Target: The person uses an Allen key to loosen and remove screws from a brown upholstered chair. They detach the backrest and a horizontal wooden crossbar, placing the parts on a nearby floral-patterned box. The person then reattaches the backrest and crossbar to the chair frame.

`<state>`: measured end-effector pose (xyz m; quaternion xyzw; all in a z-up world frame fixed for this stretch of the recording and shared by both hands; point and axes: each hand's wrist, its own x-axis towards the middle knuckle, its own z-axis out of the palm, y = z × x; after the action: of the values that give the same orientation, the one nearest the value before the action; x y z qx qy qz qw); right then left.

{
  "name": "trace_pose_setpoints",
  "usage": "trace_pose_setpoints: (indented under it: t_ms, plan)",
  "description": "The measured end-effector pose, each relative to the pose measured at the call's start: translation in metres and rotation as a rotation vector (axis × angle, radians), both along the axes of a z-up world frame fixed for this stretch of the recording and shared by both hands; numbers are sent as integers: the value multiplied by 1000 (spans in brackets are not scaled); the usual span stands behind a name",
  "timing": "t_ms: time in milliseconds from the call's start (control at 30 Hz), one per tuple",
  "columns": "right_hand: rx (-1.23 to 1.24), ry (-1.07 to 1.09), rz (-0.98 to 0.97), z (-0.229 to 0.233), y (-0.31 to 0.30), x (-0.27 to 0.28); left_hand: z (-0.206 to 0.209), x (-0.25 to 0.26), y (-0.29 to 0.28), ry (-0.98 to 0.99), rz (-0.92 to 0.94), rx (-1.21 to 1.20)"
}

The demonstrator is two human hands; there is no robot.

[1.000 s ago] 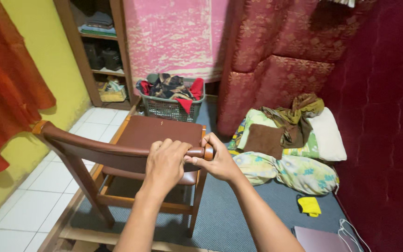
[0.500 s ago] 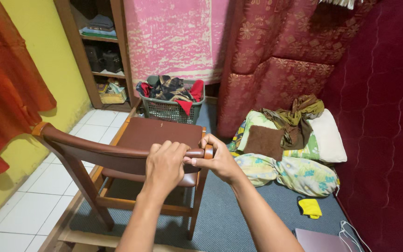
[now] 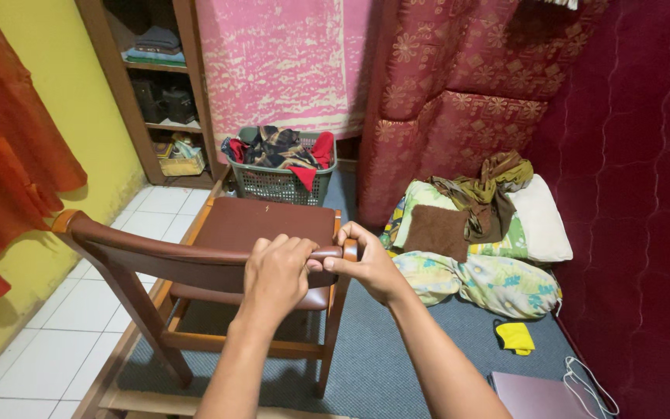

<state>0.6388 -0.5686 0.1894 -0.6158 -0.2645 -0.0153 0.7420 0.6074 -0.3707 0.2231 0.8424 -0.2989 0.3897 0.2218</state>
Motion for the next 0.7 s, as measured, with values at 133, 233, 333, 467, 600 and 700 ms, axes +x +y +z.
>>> trace_pose_setpoints:
  t_ms: [133,233,333,467,600,700]
  plan:
    - [93,98,62,3,5,-3,-4,0,-3,-37,55,26]
    - [104,92,58,4,9,-3,-6,2,-3,-45,62,28]
    - [62,65,16,4,9,-3,-7,4,-2,-65,61,33]
    - [-53,-34,-107,0,6,-3,-10,5,-3,-87,63,27]
    - [-133,-199,-204,-2,9,-1,-11,6,-1,-113,52,19]
    - [-182,-187,-247,0,8,-3,-10,6,-2,-105,69,38]
